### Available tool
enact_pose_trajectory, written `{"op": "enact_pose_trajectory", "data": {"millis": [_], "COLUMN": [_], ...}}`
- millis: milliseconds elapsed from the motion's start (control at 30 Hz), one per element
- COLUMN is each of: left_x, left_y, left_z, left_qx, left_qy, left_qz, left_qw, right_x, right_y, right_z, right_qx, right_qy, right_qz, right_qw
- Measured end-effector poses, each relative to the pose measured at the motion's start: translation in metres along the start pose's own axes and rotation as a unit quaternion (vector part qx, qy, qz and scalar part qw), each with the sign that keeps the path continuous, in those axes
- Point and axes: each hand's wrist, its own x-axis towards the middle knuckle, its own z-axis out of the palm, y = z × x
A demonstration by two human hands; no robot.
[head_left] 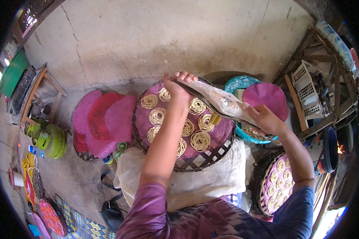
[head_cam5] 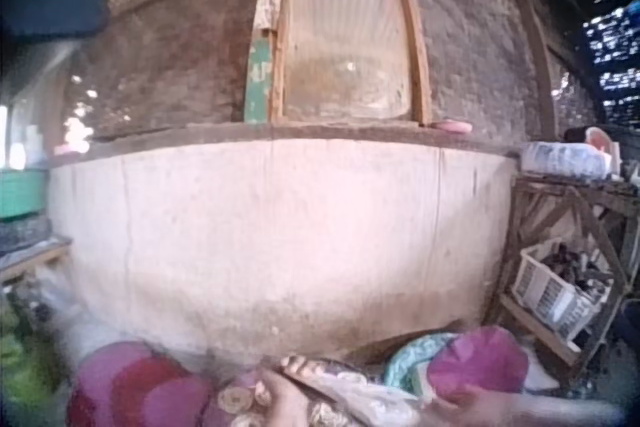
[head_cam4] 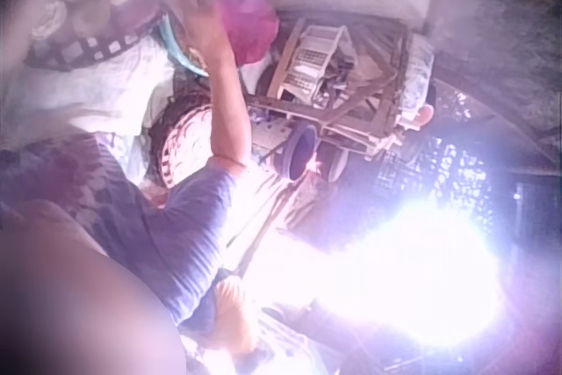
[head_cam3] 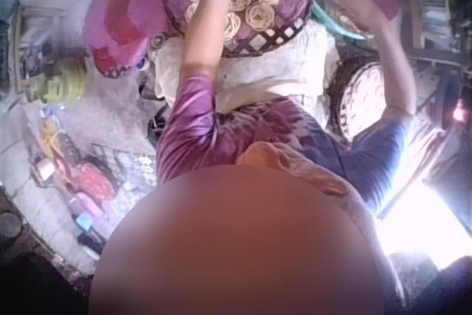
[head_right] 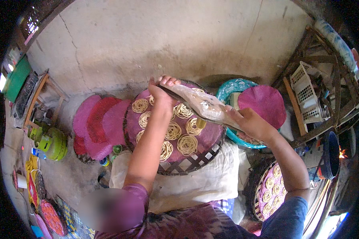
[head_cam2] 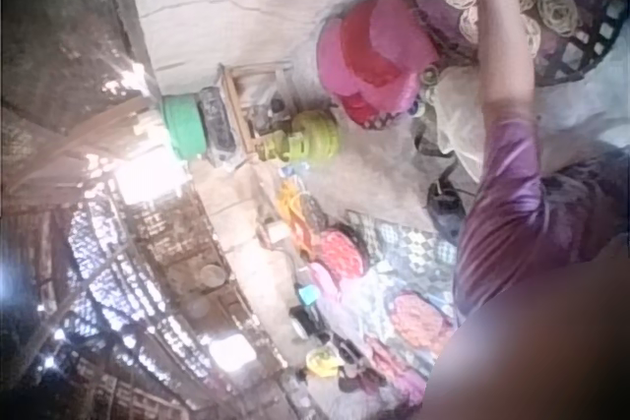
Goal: The person repeatedly loads dough into a handheld extruder and presses it through a nozzle to form spiral noodles onto a purple cloth-lined tray. They periodically scrape excess dough from the tool and continue extruding until the tray is filled with multiple noodle spirals.
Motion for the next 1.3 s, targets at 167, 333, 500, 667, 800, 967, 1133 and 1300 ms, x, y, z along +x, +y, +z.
{"op": "enact_pose_trajectory", "data": {"millis": [167, 333, 500, 667, 800, 967, 1133, 1300], "left_x": [0.024, 0.031, 0.026, 0.021, 0.005, -0.041, -0.113, -0.222], "left_y": [-0.009, 0.002, 0.003, 0.025, 0.049, 0.076, 0.101, 0.06], "left_z": [-0.017, -0.031, -0.039, -0.022, 0.015, 0.076, 0.119, 0.053], "left_qx": [-0.045, -0.108, -0.089, -0.076, -0.061, 0.007, 0.205, 0.629], "left_qy": [-0.078, -0.149, -0.145, -0.154, -0.192, -0.366, -0.291, -0.297], "left_qz": [-0.013, -0.024, 0.023, 0.091, 0.073, 0.019, 0.178, 0.095], "left_qw": [0.996, 0.983, 0.985, 0.981, 0.977, 0.93, 0.917, 0.712], "right_x": [0.014, 0.059, 0.103, 0.109, 0.1, 0.083, -0.007, -0.092], "right_y": [0.019, 0.049, 0.074, 0.069, 0.044, -0.005, -0.036, -0.037], "right_z": [-0.012, 0.024, 0.069, 0.066, 0.077, 0.069, 0.009, 0.028], "right_qx": [0.111, 0.488, 0.585, 0.405, -0.005, 0.033, 0.227, -0.061], "right_qy": [-0.099, -0.283, -0.392, -0.336, -0.125, -0.067, -0.221, -0.088], "right_qz": [0.001, 0.023, -0.01, -0.004, -0.218, -0.387, -0.24, -0.368], "right_qw": [0.989, 0.825, 0.71, 0.851, 0.968, 0.919, 0.918, 0.923]}}
